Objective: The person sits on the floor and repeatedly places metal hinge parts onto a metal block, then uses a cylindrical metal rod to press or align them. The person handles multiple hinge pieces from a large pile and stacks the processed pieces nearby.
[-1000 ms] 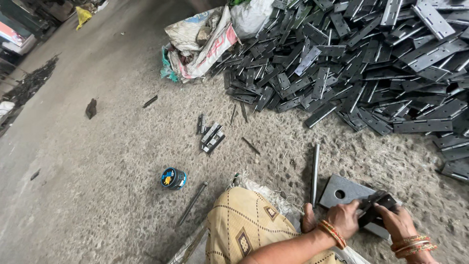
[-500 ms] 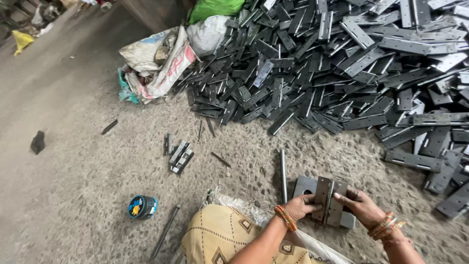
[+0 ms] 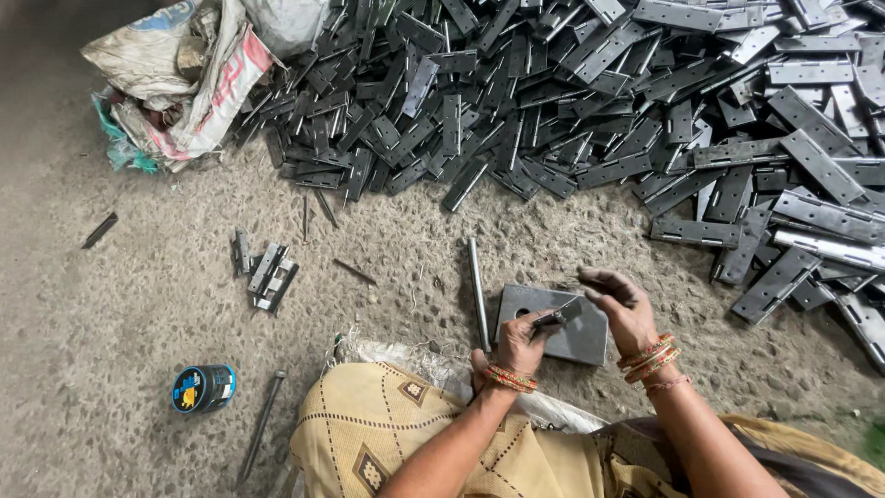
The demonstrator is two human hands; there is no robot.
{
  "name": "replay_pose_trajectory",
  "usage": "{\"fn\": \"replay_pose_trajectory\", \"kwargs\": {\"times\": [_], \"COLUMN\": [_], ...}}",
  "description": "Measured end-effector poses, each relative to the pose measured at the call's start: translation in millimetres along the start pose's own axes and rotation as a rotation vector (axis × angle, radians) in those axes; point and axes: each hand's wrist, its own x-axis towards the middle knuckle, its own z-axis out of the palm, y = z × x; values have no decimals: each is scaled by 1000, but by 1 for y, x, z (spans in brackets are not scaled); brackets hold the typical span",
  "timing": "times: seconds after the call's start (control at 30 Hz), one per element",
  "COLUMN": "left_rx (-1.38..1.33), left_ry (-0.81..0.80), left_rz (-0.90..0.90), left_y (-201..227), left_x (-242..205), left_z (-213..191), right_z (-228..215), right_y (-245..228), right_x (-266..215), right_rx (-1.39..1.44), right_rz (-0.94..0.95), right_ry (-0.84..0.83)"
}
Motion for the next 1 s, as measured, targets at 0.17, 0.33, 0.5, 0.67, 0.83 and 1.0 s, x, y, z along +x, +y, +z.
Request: {"fn": "replay_pose_trajectory", "kwargs": {"times": [0.17, 0.33, 0.5, 0.67, 0.83, 1.0], "left_rx": [180, 217, 228, 256, 291, 234], "left_ry": [13, -16, -28, -31, -64, 3], "left_rz": [131, 181, 181, 158, 209, 253], "left_y": [23, 30, 21, 15, 22, 23], "left_x": [3, 1, 4, 6, 2, 4], "left_z": [8, 12, 15, 18, 12, 17], "right_z": [-10, -18, -15, -13, -11, -14], "right_y": [3, 20, 17, 8, 11, 19], "right_x": [-3, 4, 1, -1, -1, 0], "right_rx": [-20, -42, -157, -195, -214, -239], "right_rz": [-22, -76, -13, 30, 1, 28], "right_ry": [287, 350, 421, 437, 406, 426]}}
